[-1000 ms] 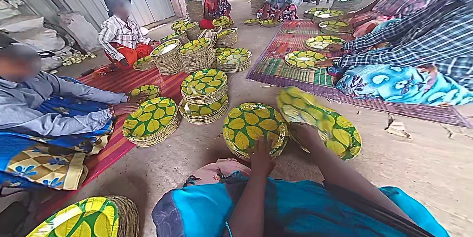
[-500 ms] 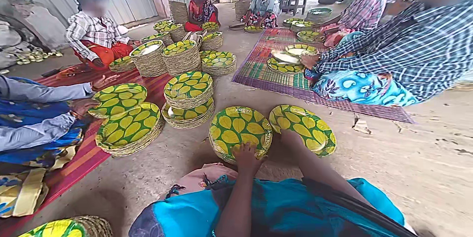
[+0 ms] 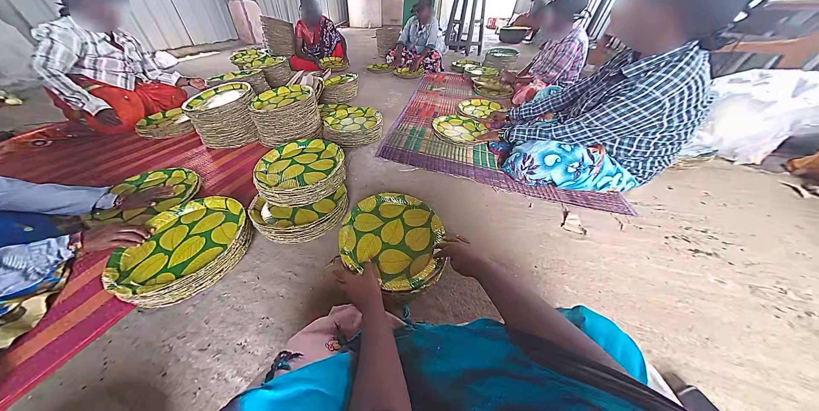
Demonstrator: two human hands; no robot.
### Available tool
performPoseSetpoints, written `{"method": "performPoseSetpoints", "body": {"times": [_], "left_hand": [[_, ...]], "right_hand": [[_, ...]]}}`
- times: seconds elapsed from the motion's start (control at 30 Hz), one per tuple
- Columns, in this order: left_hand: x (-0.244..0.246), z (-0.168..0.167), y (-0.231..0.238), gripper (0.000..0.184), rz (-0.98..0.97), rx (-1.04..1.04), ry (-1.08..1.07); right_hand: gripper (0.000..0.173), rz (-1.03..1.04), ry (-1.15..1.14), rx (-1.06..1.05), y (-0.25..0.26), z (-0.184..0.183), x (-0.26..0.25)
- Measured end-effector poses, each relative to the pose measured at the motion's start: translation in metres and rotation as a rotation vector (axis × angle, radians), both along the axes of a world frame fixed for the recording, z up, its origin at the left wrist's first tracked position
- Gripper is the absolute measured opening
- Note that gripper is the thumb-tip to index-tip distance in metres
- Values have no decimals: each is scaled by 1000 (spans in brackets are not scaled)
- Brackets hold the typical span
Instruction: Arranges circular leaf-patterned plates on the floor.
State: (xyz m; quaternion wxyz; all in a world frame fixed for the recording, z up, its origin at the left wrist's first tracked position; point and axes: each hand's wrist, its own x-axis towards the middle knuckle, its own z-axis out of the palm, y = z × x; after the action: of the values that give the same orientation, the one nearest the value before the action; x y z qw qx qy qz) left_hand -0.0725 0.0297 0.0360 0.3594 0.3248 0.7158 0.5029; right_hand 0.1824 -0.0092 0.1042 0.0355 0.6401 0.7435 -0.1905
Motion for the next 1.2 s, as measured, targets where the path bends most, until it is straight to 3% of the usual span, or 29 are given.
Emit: {"method": "performPoseSetpoints", "body": {"times": [0.17, 0.3, 0.43, 0.53, 0.63, 0.8, 0.93, 1.03, 1.2], "left_hand": [[0, 7, 1, 85, -58, -148, -352], [19, 35, -13, 58, -349, -234, -435], [23, 36, -20, 59, -320, -244, -499], [24, 33, -23, 51, -253, -207, -518], [25, 49, -23, 44, -192, -146, -495], [12, 109, -36, 39, -138, 93, -610], [-7, 162, -50, 32, -83, 380, -851], [-19, 192, -61, 36, -19, 539, -1030], [-41, 224, -86, 50, 157, 753, -1023]], "right_hand": [[58, -379, 66, -18, -21, 8, -8], [67, -624, 138, 14, -38, 2, -9], [68, -942, 306, 108, -56, 10, -17], [67, -948, 264, -10, -66, 15, -24], [60, -938, 287, 37, -70, 14, -29], [61, -968, 300, 82, -70, 5, -30], [61, -852, 283, 60, -62, -9, -31], [55, -831, 396, 112, -56, -26, -26], [45, -840, 503, 98, -52, -26, -31]]}}
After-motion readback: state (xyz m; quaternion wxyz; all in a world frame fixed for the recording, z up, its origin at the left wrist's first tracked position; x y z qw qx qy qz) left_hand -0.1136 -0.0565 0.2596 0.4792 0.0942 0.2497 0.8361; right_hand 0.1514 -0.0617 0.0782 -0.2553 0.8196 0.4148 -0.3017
